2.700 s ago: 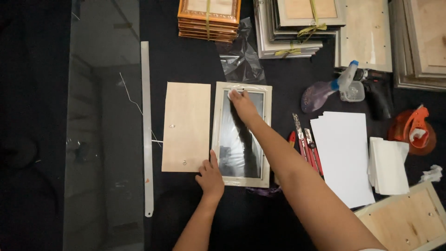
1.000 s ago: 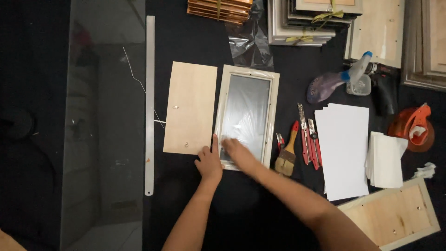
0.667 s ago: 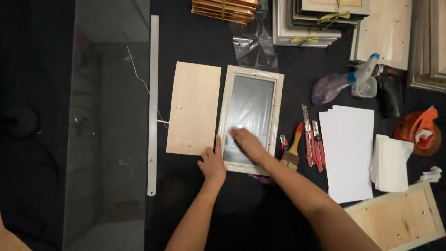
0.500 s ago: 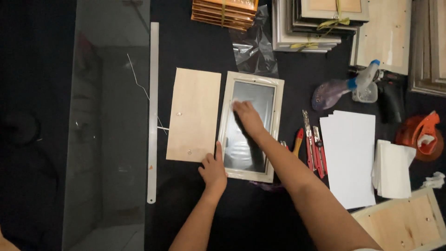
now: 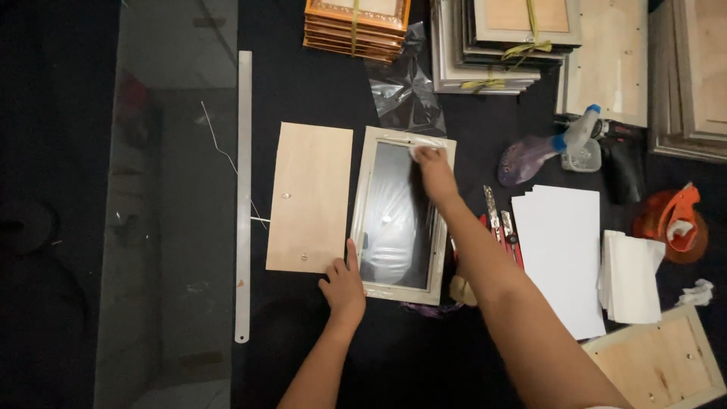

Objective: Cleaning a glass pane for a frame and cutting a paper backing to size using a ruler and utility knife.

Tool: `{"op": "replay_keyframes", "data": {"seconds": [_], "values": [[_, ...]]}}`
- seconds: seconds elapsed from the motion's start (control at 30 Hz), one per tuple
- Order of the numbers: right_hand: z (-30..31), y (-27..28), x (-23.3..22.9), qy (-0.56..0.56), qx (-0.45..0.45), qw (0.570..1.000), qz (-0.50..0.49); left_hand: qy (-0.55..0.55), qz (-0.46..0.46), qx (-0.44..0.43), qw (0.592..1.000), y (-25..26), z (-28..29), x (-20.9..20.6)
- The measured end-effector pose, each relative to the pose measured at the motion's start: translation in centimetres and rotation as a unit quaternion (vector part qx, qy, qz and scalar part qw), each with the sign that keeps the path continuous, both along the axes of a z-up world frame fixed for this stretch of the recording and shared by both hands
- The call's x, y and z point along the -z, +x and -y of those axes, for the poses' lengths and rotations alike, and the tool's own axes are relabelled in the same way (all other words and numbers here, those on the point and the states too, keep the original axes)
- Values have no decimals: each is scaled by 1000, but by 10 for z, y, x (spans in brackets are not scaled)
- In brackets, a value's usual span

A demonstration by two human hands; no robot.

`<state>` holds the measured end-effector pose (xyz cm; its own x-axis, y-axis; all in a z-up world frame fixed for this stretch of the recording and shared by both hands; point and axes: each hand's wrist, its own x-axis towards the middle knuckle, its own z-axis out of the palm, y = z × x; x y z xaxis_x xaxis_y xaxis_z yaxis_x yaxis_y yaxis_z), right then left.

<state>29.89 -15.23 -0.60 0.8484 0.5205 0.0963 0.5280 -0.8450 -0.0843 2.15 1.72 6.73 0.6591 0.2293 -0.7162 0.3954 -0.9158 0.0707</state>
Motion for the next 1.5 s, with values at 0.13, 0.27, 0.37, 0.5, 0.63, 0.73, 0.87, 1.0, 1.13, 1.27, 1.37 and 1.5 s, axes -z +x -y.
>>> {"op": "replay_keyframes", "data": {"seconds": [0.13,0.27,0.37,0.5,0.63,0.73,0.87,1.0,1.13,1.27,1.37,1.5], "values": [[32,-4,5,-5,73,997,-19,25,16,13,999,-3,1,13],[19,-2,53,47,155,987,22,20,24,17,999,-5,1,17],[-19,-1,58,87,190,978,12,17,28,18,999,-5,0,14],[-84,-4,53,80,183,980,2,2,24,10,1000,-5,1,26],[-119,-3,54,106,80,991,-24,8,31,13,999,-6,1,54],[-99,1,63,81,42,996,-14,25,31,30,999,-11,6,52],[-37,13,60,27,21,997,74,48,46,42,997,-11,5,41],[14,-1,-10,1,80,996,33,85,96,48,991,-15,8,48],[18,8,18,-16,87,996,22,97,104,46,989,-16,10,66],[9,-23,4,-17,115,991,-64,90,104,47,989,-15,6,50],[11,-66,-17,-14,70,996,-60,79,114,40,990,-15,6,44],[28,-123,-9,-22,-2,997,-73,60,100,33,993,-15,5,39]]}}
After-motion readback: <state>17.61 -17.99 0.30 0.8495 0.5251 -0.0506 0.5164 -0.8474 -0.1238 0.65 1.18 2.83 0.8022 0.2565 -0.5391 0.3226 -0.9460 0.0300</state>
